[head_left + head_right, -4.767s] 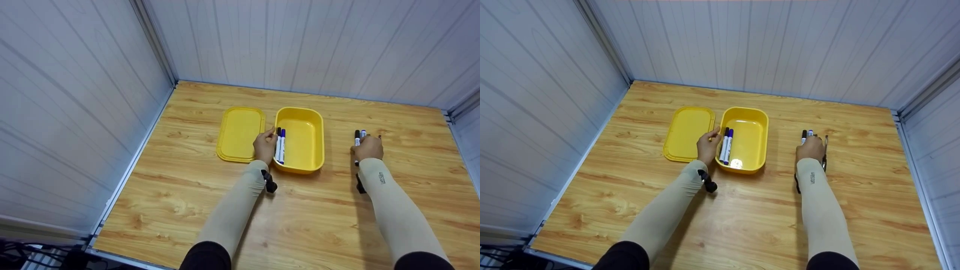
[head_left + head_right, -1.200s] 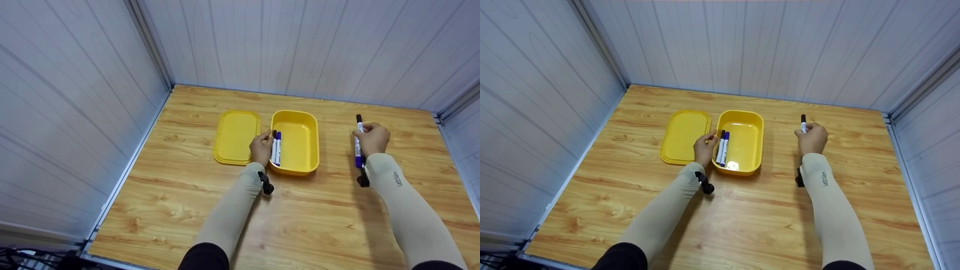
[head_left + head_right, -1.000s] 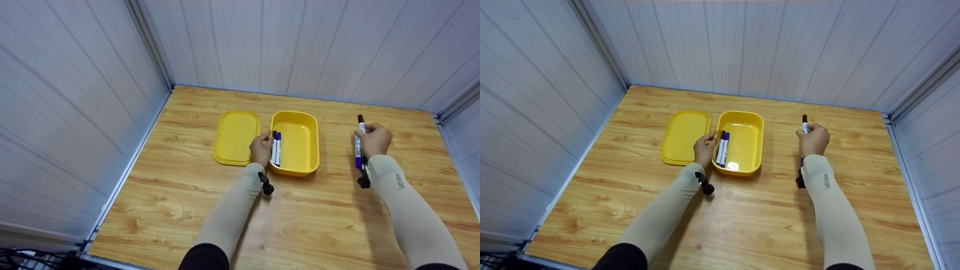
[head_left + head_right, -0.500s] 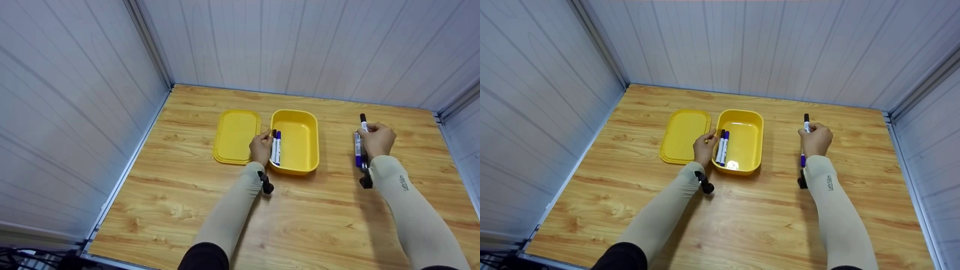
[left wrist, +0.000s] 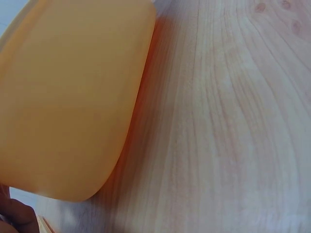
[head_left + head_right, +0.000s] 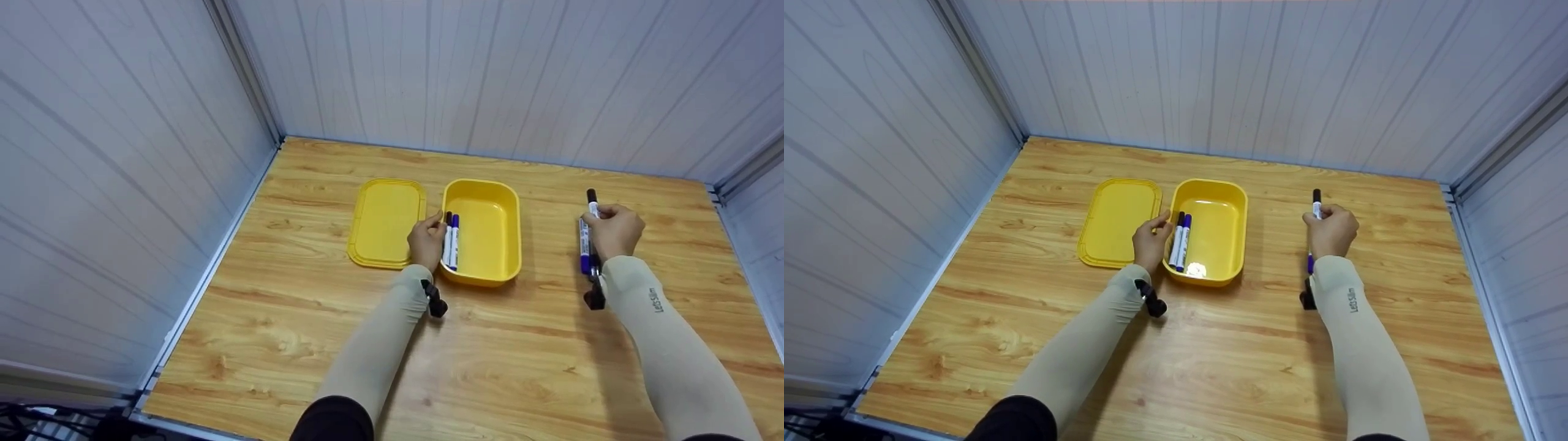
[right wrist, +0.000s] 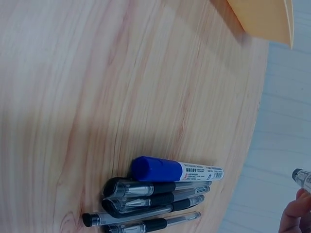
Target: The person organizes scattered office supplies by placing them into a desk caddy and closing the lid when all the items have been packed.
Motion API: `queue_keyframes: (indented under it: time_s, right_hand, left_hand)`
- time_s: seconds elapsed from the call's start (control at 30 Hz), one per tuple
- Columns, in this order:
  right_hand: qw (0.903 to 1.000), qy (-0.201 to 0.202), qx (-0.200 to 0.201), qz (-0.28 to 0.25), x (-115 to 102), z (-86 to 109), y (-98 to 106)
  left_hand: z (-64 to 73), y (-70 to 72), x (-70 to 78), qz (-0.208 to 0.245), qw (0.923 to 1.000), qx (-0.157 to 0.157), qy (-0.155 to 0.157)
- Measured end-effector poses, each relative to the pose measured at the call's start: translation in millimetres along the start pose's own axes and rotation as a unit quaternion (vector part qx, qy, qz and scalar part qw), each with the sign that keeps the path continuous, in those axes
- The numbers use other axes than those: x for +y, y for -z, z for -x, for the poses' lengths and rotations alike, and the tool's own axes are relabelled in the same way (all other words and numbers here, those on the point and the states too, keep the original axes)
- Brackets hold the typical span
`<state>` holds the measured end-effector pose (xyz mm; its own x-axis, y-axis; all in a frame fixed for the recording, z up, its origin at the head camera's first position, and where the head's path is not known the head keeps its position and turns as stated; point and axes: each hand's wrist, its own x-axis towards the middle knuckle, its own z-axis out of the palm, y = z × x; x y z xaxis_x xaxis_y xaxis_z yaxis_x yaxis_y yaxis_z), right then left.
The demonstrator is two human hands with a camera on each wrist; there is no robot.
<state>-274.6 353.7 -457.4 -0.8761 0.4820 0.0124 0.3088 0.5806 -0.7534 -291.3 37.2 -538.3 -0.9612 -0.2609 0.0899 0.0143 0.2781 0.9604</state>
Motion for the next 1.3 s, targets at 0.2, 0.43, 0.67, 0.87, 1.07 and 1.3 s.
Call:
queue_keyframes:
  time_s: [0.2, 0.43, 0.67, 0.87, 1.07, 1.3]
  right_hand:
    - [1.0, 0.003, -0.009, 0.0, 0, 2.0, -3]
    - [0.9997, 0.007, -0.017, -0.013, -3, 3.0, -5]
    - [0.9997, 0.007, -0.016, -0.016, -1, 4.8, -7]
    - [0.9998, 0.007, -0.014, -0.015, -4, 3.1, -9]
    - [0.9996, 0.008, -0.019, -0.02, -6, 2.4, -10]
    - [0.9993, 0.003, -0.024, -0.029, -7, 5.6, -13]
  left_hand:
    - [1.1, -1.4, -1.4, 0.002, 1.0, 0.0, 0.003]
    - [1.8, -0.7, 0.5, 0.0, 0.9999, -0.008, 0.014]
    - [2.0, -0.7, -0.2, -0.008, 1.0, -0.004, 0.003]
    - [1.7, -0.2, 1.2, 0.002, 1.0, -0.007, 0.001]
    - [0.7, 0.5, 2.7, -0.022, 0.9996, 0.005, -0.018]
    - [3.2, 1.6, 2.3, -0.009, 0.9999, -0.006, 0.004]
